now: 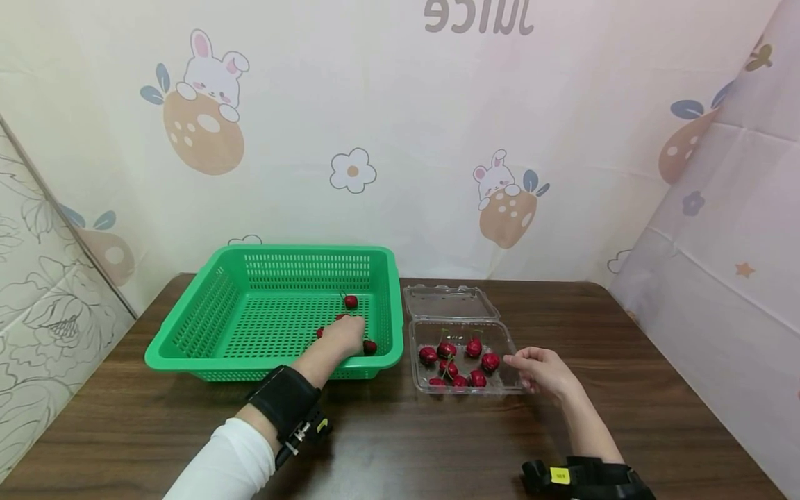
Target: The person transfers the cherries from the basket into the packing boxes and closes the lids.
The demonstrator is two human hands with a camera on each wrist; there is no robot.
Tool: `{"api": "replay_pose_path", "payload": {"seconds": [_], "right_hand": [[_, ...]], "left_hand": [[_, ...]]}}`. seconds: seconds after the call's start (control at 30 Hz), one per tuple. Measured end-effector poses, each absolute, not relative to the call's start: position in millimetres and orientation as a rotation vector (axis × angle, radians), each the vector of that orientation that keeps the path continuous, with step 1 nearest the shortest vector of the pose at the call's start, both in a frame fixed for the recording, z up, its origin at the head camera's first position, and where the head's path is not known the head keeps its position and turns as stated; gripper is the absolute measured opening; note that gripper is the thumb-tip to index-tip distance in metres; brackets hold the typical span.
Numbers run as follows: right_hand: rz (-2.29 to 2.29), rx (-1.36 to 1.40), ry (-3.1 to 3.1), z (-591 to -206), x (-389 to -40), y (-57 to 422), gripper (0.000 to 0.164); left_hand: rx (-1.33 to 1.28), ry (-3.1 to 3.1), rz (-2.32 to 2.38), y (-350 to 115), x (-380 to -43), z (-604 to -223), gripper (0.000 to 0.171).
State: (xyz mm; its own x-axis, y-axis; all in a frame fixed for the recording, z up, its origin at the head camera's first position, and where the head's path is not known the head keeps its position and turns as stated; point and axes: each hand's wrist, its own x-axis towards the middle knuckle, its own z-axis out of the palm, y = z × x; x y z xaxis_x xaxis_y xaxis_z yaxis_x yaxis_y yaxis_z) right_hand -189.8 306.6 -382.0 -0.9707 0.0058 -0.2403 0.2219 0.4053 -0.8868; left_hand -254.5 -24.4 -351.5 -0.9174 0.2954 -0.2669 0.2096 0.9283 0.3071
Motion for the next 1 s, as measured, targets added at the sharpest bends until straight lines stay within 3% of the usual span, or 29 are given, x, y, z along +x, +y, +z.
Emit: {"api": "replay_pose_path", "payload": {"seconds": [1.0], "right_hand": [[-1.609,0.199,2.451,-383.1,-189.6,307.5,0.029]], "left_hand": [[0.266,2.856,0.39,-22.3,-256.3,-352.7,0.008]]}}
